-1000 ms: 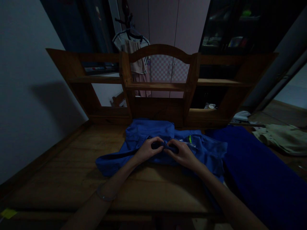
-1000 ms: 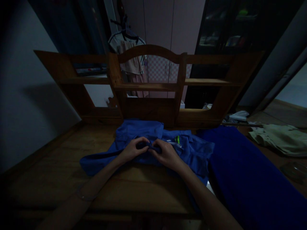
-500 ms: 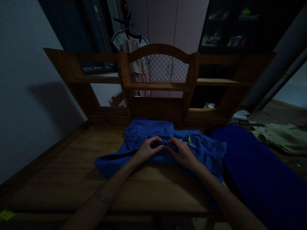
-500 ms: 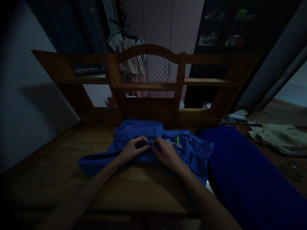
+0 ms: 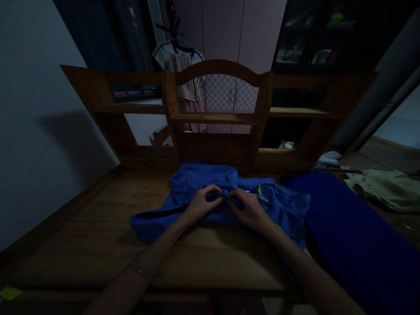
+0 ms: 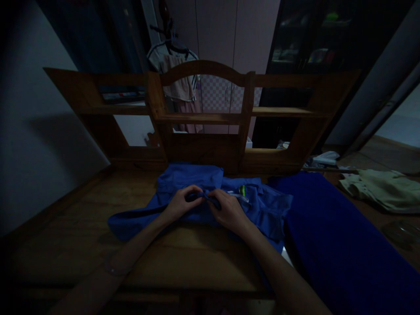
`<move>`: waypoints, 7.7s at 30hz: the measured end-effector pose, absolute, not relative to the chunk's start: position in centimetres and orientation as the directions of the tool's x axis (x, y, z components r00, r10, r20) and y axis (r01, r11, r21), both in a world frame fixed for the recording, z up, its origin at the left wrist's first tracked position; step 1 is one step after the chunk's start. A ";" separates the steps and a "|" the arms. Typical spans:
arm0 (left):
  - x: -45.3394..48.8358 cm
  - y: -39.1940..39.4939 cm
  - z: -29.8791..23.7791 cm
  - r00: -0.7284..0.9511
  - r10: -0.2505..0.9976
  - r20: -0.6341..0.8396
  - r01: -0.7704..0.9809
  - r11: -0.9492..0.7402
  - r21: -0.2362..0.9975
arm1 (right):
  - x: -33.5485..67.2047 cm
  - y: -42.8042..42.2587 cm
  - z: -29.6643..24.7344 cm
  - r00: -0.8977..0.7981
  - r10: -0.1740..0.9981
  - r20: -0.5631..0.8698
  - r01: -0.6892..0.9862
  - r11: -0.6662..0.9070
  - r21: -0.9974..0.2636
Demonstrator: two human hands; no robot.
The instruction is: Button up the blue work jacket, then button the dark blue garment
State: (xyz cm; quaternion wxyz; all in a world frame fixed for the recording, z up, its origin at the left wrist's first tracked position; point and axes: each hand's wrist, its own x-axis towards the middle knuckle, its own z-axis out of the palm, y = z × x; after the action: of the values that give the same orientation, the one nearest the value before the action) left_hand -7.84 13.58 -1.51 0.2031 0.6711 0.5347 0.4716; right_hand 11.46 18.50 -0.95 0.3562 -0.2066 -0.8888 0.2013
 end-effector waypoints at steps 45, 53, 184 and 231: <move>-7.8 13.7 -2.2 -0.020 0.905 0.424 0.566 -0.339 0.752 | 11.1 18.7 -1.6 -0.663 0.498 0.559 0.280 0.857 -0.432; -7.9 13.7 -2.1 -0.015 0.907 0.422 0.570 -0.339 0.749 | 11.1 18.7 -1.5 -0.676 0.497 0.545 0.273 0.855 -0.440; -7.7 13.9 -2.3 -0.207 0.880 0.427 0.443 -0.305 0.843 | 10.7 18.3 -1.8 -0.620 0.594 0.513 0.464 0.805 -0.370; -8.3 13.9 -2.4 -0.243 0.951 0.191 0.373 -0.090 0.923 | 10.8 17.7 -0.8 -0.688 0.551 0.472 0.414 0.832 -0.368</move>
State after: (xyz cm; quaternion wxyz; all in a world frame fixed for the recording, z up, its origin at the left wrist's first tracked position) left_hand -8.28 13.93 -2.42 0.2888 0.5430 0.6096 0.5002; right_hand 10.77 17.74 -0.79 0.2932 -0.2648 -0.9112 0.1169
